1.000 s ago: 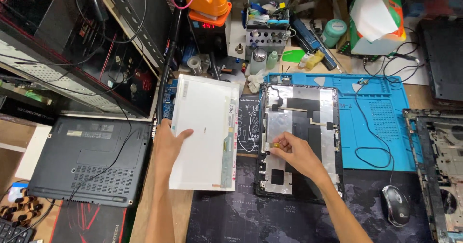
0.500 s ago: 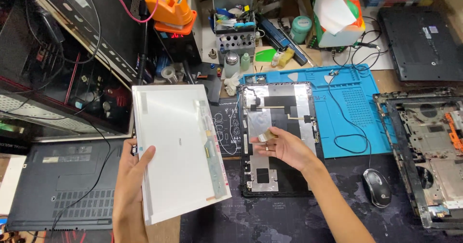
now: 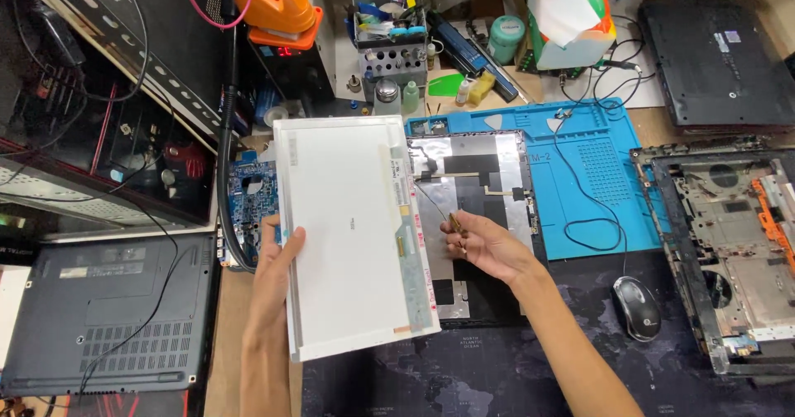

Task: Replacing a laptop screen by disconnecting cables and positioning the new panel

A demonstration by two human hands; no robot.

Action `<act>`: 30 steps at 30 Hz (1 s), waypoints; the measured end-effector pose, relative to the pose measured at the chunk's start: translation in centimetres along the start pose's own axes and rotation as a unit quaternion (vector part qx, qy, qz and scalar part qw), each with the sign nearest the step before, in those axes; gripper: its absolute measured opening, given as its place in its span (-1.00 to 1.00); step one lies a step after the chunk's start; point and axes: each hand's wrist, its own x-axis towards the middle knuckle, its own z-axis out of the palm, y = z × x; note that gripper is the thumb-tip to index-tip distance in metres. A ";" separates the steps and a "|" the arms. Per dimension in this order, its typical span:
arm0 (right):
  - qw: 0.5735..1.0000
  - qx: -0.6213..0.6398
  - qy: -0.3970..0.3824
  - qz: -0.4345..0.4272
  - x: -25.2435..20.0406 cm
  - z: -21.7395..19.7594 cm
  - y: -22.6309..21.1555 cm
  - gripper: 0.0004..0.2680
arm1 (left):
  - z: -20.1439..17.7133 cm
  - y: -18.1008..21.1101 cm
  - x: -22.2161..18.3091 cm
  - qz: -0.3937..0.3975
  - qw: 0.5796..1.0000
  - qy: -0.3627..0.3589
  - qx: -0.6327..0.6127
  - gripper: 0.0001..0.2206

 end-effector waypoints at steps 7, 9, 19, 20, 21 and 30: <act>0.999 -0.028 0.005 -0.023 0.8 -1.1 0.6 -0.89 | 1.5 -0.9 0.5 -0.002 1.000 -0.015 0.009 -0.80; 0.999 -0.032 0.000 -0.035 0.0 0.2 -0.1 -0.82 | 1.3 -1.3 0.8 0.000 1.000 -0.014 0.017 -0.80; 0.993 -0.091 0.023 -0.075 -1.5 4.0 -1.8 -0.75 | 2.4 -0.4 0.1 -0.007 0.999 -0.020 0.042 -0.79; 0.991 -0.101 0.028 -0.079 -1.4 3.9 -1.8 -0.76 | 2.7 -0.1 -0.1 -0.005 0.999 -0.021 0.048 -0.80; 0.990 -0.111 0.033 -0.084 -1.3 3.8 -1.7 -0.76 | 3.0 0.2 -0.4 -0.004 0.998 -0.023 0.054 -0.80; 0.977 -0.174 0.059 -0.109 -2.2 5.3 -2.6 -0.77 | 2.0 -2.3 1.1 0.021 0.999 -0.031 0.038 -0.79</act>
